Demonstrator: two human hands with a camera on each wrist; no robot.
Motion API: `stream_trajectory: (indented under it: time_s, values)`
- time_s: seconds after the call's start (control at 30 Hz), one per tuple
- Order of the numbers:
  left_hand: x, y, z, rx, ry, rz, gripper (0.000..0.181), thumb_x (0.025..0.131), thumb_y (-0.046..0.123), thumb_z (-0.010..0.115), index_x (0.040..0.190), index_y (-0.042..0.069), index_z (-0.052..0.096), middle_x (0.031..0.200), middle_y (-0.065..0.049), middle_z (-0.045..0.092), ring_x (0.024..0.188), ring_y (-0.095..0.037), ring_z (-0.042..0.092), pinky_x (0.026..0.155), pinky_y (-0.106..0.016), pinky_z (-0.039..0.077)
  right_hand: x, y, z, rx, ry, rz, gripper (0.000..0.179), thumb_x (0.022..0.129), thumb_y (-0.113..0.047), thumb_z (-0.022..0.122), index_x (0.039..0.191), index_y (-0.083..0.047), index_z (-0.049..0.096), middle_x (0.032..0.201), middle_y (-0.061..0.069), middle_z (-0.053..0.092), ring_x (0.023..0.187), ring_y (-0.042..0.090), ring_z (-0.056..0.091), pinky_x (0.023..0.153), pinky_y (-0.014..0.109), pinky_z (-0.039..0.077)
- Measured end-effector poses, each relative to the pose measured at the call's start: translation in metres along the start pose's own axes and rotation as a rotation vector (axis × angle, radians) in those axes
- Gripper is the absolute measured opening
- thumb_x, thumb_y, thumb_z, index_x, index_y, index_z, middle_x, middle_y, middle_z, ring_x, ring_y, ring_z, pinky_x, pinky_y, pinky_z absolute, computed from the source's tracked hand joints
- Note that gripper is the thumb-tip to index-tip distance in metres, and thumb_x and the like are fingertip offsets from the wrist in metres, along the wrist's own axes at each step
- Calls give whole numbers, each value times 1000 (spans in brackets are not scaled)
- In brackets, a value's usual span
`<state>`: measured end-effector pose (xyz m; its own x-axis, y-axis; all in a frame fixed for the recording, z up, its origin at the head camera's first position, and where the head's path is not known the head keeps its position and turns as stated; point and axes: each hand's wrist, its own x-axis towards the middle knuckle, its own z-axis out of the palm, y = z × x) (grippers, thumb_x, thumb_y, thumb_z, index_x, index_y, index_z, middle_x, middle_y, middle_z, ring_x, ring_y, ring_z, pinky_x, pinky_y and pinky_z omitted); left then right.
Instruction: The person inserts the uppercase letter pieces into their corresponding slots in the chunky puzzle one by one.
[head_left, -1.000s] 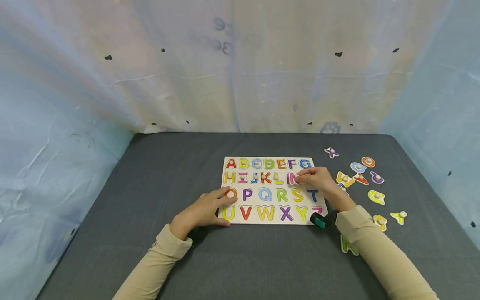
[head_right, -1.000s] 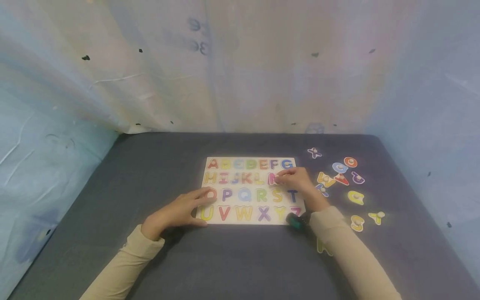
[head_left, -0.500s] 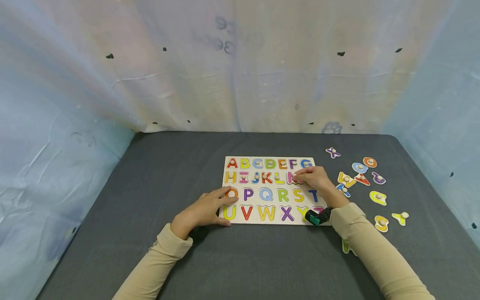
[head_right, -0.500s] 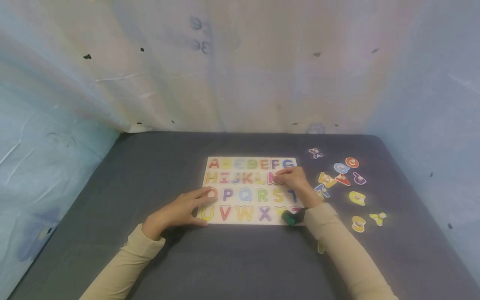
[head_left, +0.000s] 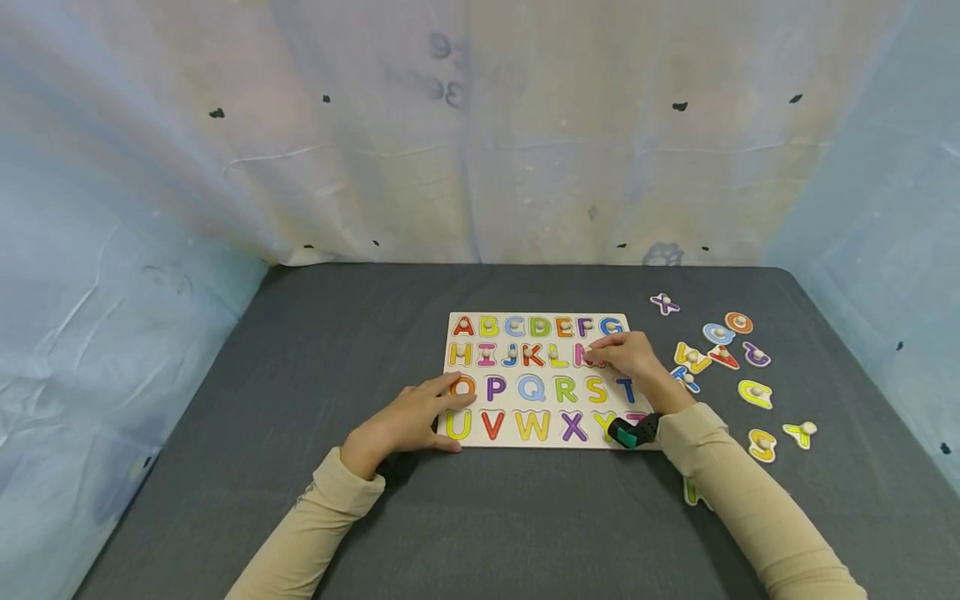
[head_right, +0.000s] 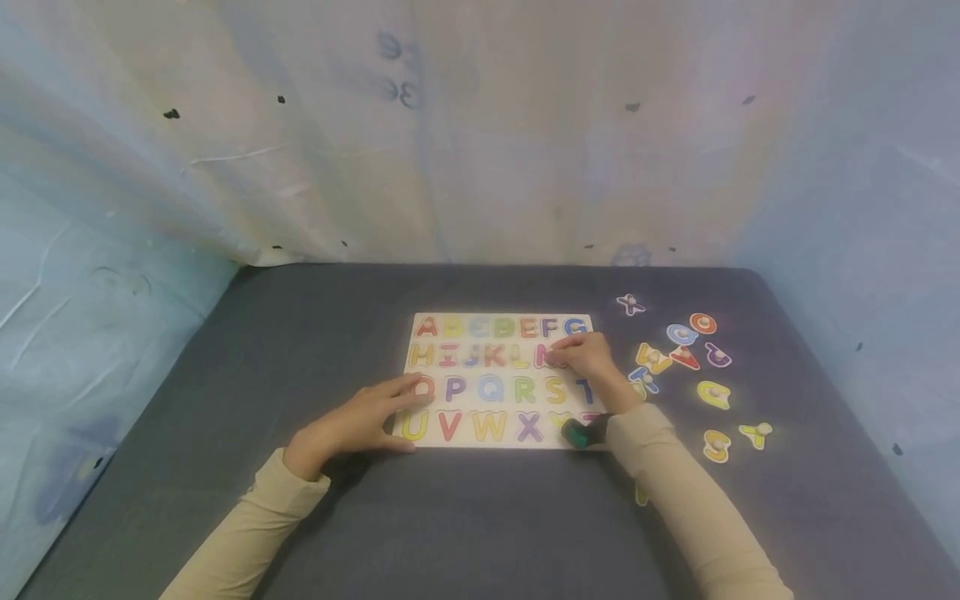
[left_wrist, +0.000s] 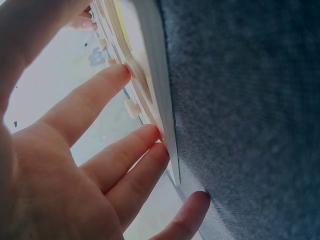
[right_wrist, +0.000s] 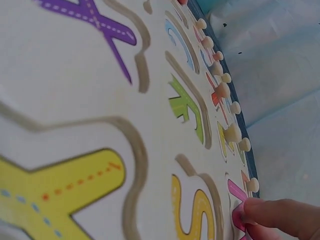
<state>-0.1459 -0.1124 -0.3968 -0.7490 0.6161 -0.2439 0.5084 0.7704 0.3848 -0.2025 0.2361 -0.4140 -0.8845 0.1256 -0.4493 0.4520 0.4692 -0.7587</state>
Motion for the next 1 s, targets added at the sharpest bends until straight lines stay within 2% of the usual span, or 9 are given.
stream_trajectory:
  time_s: [0.23,0.43,0.57,0.8,0.9,1.0]
  values:
    - [1,-1,1,2,2,1,74,77,38,79,142,19,49,159,-15,30,145,-36,33,110,-58,33,-3,-2,-2,-18,-13,-3,34,87,-23,71,111,0,68,71,-9,58,64,6,52,59,21,42]
    - [0,-1,1,10,4,3,74,77,39,79,142,19,50,158,-16,31,144,-36,34,109,-58,34,-4,-2,-2,-3,-29,-6,35,86,-24,73,112,0,68,74,-9,60,64,6,56,59,20,44]
    - [1,-1,1,7,4,6,74,77,39,79,142,19,50,158,-16,31,144,-36,35,109,-58,34,-9,-4,-5,-16,-35,-10,37,86,-26,72,113,-1,68,76,-8,57,69,8,53,62,21,44]
    - [1,-3,2,15,7,10,74,77,39,79,142,20,50,158,-15,31,144,-35,35,109,-58,34,-25,-11,-20,-60,-35,-85,41,88,-26,70,119,1,65,66,-8,40,55,9,34,54,26,31]
    - [1,-2,2,9,4,6,74,77,39,79,142,20,49,158,-15,30,144,-36,35,109,-58,33,-32,-12,-27,-89,-28,-114,43,88,-27,69,120,1,64,71,-7,44,65,12,39,58,26,32]
    - [1,-2,1,5,3,4,74,77,39,79,142,19,50,158,-15,30,144,-36,35,109,-58,33,-40,-13,-34,-99,-35,-146,43,89,-26,67,120,3,63,69,-9,44,68,12,39,60,25,33]
